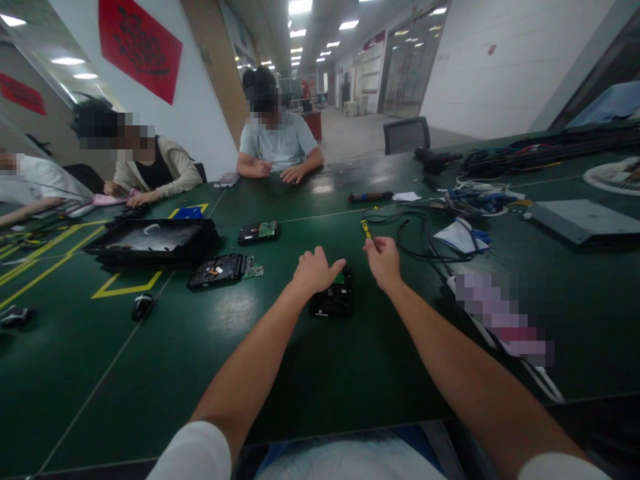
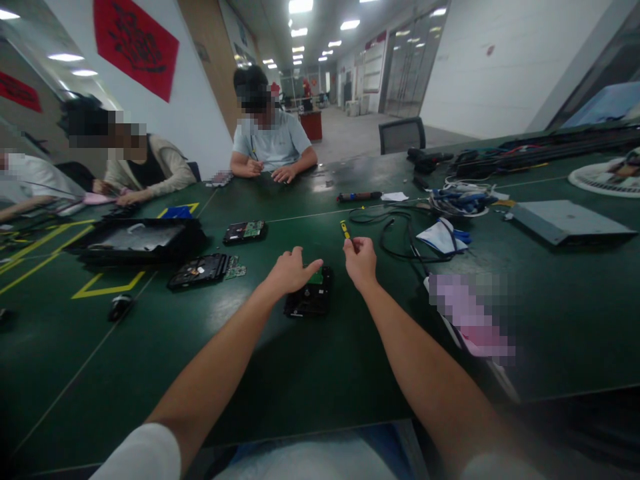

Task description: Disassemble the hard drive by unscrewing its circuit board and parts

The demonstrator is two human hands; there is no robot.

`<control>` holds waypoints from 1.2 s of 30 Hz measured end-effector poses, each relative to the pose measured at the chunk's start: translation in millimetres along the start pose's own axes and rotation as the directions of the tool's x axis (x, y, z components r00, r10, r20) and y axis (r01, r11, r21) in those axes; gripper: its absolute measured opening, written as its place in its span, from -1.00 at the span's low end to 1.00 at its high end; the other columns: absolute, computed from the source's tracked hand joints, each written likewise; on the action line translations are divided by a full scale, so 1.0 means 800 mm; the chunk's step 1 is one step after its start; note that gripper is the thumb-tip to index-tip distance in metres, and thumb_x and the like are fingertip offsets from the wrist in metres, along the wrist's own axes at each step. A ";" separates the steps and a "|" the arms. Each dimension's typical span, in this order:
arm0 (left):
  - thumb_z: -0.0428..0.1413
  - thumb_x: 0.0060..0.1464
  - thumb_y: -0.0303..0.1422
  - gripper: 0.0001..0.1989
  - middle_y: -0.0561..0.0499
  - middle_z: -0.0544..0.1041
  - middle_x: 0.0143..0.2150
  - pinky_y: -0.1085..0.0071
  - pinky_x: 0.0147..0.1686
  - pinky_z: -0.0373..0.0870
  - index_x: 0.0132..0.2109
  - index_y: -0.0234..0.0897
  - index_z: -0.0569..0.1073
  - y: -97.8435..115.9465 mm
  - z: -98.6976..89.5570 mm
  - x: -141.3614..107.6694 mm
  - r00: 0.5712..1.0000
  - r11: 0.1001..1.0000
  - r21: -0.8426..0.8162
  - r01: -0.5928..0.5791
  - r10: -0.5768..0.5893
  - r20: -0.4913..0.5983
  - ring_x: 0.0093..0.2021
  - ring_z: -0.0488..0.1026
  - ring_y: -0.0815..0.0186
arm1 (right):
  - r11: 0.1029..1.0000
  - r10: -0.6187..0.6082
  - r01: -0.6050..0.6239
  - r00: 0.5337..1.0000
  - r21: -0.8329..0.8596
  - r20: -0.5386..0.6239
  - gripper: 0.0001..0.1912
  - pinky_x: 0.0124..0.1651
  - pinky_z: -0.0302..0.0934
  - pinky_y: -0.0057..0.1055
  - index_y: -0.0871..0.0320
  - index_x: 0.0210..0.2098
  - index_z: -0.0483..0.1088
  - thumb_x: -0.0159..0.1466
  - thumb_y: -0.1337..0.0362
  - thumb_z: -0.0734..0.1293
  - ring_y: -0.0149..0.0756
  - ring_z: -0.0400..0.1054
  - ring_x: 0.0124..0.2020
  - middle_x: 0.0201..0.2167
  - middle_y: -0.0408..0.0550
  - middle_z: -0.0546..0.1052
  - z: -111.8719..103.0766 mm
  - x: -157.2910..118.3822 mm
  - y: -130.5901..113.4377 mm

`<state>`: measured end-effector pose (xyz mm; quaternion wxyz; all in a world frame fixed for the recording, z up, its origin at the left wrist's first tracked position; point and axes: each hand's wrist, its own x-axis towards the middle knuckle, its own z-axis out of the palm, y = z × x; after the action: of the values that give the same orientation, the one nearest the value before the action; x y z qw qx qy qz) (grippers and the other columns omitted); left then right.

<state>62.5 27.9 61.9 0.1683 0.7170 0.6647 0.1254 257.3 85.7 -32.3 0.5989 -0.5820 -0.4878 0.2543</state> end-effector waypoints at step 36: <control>0.20 0.05 0.10 0.07 -0.61 0.42 0.26 0.00 0.22 0.31 0.48 -0.57 0.15 -0.053 -0.016 -0.060 0.995 0.944 0.320 0.082 -0.094 0.023 0.28 0.38 -0.37 | 0.862 -0.194 0.297 0.942 -0.412 0.272 -0.56 -0.36 -0.03 -0.32 0.01 -0.55 0.14 0.34 -0.03 0.29 -0.31 0.13 -0.54 -0.62 -0.20 0.28 -0.009 -0.023 -0.034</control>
<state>14.7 -16.7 58.7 0.0684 0.7067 0.7042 -0.0047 249.1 61.2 -10.9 0.4184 -0.6046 -0.6671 0.1198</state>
